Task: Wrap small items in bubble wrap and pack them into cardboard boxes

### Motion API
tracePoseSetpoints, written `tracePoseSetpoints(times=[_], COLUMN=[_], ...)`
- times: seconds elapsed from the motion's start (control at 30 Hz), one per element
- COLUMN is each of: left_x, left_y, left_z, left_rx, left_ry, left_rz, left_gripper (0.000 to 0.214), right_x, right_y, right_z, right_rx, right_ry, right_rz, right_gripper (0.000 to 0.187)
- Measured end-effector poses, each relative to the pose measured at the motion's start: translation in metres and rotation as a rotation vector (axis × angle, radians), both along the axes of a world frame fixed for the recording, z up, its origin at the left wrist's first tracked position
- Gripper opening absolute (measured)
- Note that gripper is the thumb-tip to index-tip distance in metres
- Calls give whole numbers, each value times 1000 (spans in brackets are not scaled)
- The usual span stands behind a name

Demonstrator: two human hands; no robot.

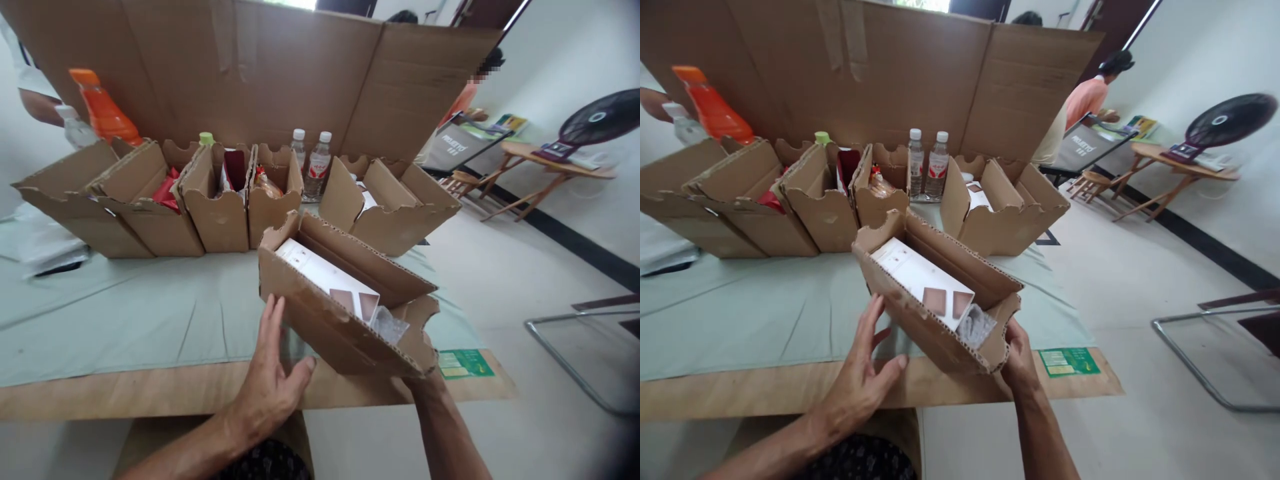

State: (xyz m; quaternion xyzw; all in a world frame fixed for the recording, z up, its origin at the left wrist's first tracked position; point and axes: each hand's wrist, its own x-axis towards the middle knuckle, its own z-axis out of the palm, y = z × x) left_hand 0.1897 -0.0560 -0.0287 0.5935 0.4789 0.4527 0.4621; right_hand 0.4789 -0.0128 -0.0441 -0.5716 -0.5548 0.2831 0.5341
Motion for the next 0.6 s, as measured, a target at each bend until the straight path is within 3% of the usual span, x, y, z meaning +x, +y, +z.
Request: tracePoseSetpoints(times=[0.17, 0.33, 0.6], left_x=[31, 41, 36], left_y=[23, 49, 78], left_z=[1, -4, -16], left_rx=[72, 228, 347], left_ry=[88, 179, 179], left_rz=[-135, -199, -185], left_gripper=[94, 109, 112], right_x=[7, -5, -19], right_y=[7, 1, -5], right_z=[-8, -8, -6], right_rx=[-19, -33, -6], right_ry=[105, 224, 51], right_rz=[21, 14, -49], right_gripper=[42, 47, 38])
